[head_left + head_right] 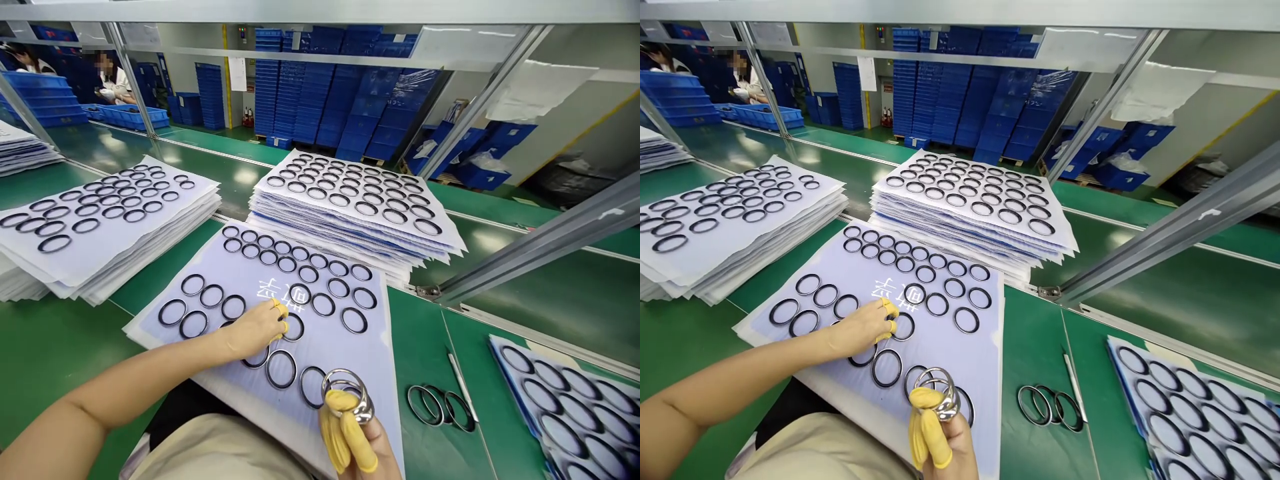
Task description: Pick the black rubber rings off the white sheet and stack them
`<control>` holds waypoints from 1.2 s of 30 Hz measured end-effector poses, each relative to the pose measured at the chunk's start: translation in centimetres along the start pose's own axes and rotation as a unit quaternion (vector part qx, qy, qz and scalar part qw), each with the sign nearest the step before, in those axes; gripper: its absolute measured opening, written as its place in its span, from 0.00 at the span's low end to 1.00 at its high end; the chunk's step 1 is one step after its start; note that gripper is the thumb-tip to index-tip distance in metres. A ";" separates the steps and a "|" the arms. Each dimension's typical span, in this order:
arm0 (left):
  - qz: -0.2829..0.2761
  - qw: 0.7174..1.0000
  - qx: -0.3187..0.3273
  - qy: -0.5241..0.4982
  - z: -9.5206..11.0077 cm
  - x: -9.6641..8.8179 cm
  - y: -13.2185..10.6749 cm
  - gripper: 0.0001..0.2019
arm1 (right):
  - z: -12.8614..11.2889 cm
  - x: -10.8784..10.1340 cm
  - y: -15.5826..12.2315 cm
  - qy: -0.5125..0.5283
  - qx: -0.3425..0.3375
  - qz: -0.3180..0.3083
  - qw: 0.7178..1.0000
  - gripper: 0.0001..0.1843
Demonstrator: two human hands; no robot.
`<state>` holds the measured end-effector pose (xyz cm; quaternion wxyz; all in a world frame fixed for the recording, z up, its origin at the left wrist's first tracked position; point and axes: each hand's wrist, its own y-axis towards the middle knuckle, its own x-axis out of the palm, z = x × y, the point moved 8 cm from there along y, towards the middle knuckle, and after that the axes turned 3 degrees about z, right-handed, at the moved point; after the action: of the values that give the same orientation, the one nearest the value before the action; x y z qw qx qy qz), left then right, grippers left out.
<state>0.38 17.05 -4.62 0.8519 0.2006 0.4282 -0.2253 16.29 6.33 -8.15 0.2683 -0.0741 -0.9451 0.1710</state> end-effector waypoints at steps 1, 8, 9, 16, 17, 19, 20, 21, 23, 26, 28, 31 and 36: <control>0.009 1.000 -0.008 -0.019 0.2 -0.4 0.0 0.06 | -0.1 -0.3 0.2 0.003 -0.004 0.016 1.000 0.14; 0.027 0.854 -0.160 -0.495 2.7 -1.4 -2.5 0.08 | -0.8 2.0 0.4 0.039 0.010 0.015 0.999 0.15; 0.025 0.805 -0.178 -0.565 3.1 -1.1 -2.9 0.11 | -0.8 2.3 0.3 0.038 0.013 0.015 0.999 0.14; 0.026 0.732 -0.200 -0.651 4.6 -0.7 -3.8 0.19 | -0.7 3.5 -0.5 0.028 0.027 -0.045 0.998 0.13; 0.022 0.733 -0.195 -0.652 4.8 -0.8 -3.9 0.19 | -0.6 3.5 -0.5 0.027 0.021 -0.054 0.998 0.13; 0.012 0.737 -0.181 -0.651 5.2 -0.8 -4.3 0.18 | -0.6 3.5 -0.4 0.031 0.008 -0.079 0.996 0.11; 0.007 0.741 -0.174 -0.649 5.4 -0.8 -4.5 0.18 | -0.5 3.5 -0.3 0.035 0.003 -0.093 0.995 0.10; 0.003 0.748 -0.165 -0.643 5.6 -0.8 -4.8 0.17 | -0.4 3.5 -0.3 0.040 0.000 -0.104 0.994 0.10; -0.007 0.771 -0.143 -0.621 6.0 -0.8 -5.3 0.16 | 0.0 3.4 -0.2 0.049 0.004 -0.109 0.993 0.09; -0.014 0.814 -0.105 -0.571 6.7 -1.2 -6.0 0.15 | 0.4 2.9 -0.3 0.058 0.013 -0.095 0.994 0.10; -0.013 0.836 -0.088 -0.541 7.2 -1.4 -6.2 0.15 | 0.5 2.6 -0.4 0.061 0.015 -0.088 0.994 0.10; 0.000 0.860 -0.077 -0.504 7.3 -1.8 -6.0 0.16 | 0.4 2.9 -0.7 0.069 0.016 -0.118 0.990 0.11; 0.052 0.961 -0.041 -0.268 5.3 -3.0 -4.5 0.14 | 0.6 2.6 -1.0 0.070 0.025 -0.136 0.988 0.16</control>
<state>-0.31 11.20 0.17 0.9535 0.1191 0.1818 -0.2086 13.77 5.88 -7.01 0.3559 0.0501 -0.9210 0.1506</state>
